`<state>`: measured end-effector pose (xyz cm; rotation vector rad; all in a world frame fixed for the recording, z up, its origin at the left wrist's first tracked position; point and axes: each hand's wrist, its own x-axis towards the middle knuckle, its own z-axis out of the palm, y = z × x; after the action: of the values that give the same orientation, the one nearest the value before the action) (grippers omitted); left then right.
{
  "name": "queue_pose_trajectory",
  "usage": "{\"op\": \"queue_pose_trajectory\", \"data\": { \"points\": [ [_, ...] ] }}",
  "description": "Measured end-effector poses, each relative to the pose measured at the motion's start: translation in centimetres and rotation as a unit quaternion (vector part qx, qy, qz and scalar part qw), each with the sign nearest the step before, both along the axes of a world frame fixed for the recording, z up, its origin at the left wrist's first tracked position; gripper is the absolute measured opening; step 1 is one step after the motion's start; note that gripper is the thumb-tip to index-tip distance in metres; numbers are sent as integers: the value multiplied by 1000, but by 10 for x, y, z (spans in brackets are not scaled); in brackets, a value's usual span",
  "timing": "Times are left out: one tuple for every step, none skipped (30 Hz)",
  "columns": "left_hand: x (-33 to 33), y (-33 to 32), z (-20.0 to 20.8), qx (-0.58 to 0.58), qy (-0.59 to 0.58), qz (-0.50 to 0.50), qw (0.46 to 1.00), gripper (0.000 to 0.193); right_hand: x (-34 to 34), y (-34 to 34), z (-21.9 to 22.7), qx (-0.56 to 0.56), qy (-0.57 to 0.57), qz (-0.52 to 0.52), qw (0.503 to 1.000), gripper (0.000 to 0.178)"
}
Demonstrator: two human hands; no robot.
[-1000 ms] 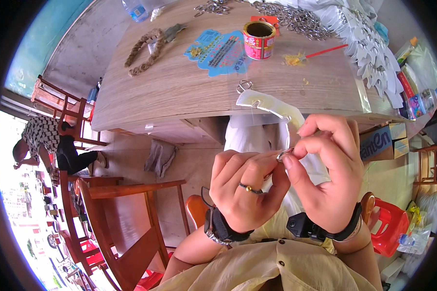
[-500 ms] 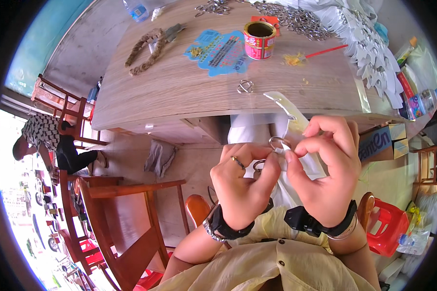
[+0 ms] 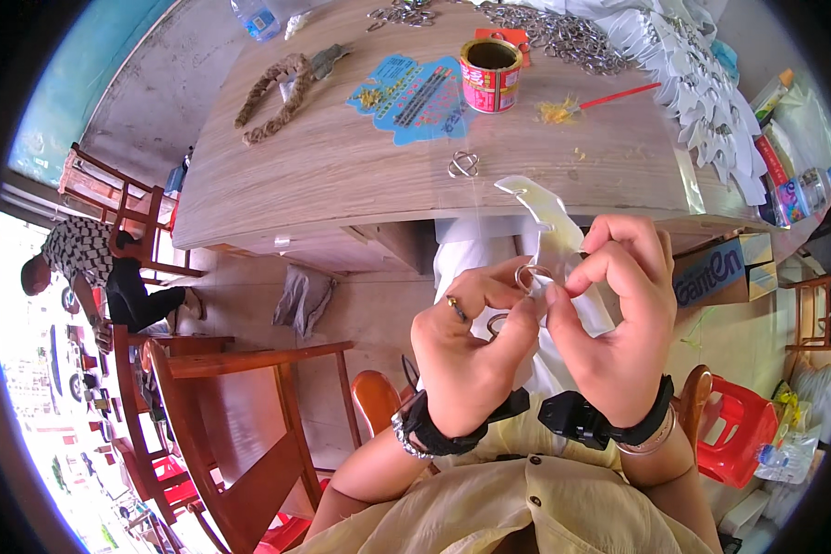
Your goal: Assembling metal rings and eyelets onto a white shoe upper component.
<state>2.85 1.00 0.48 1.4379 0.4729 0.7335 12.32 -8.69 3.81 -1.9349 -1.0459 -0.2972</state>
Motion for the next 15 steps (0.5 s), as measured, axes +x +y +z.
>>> {"op": "queue_pose_trajectory", "data": {
  "points": [
    [0,0,-2,22,-3,7,1000,9,0,0,0,-6,-1,-4,1000,20],
    [1,0,-4,45,-6,13,999,8,0,0,1,-12,-2,-7,1000,21],
    [1,0,-5,67,-8,19,998,8,0,1,1,-13,-6,-7,1000,22],
    [2,0,-3,71,1,16,997,7,0,1,2,-15,-9,-7,1000,23],
    [2,1,0,74,10,13,997,7,1,1,2,-16,-13,-7,1000,24],
    [2,1,2,78,19,10,997,6,1,1,1,-19,-28,-3,999,24],
    [2,2,2,90,18,11,996,6,2,1,0,-23,-42,1,999,25],
    [2,3,1,101,17,11,995,5,3,0,-1,-26,-57,6,998,25],
    [3,3,1,113,16,12,993,5,4,-1,-1,-31,-64,11,997,25],
    [3,3,1,115,19,12,993,5,6,-2,-1,-36,-72,15,997,25],
    [3,3,2,118,23,11,993,5,7,-3,-1,-41,-79,20,996,24],
    [2,2,3,120,26,12,992,5,7,-3,1,-51,-77,25,995,23],
    [2,2,3,128,27,10,991,5,8,-3,6,-62,-75,30,995,22],
    [2,2,3,136,28,7,990,5,8,-4,9,-71,-76,35,994,22],
    [2,2,4,145,29,6,989,6,9,-4,12,-79,-77,40,993,21]
  ]
}}
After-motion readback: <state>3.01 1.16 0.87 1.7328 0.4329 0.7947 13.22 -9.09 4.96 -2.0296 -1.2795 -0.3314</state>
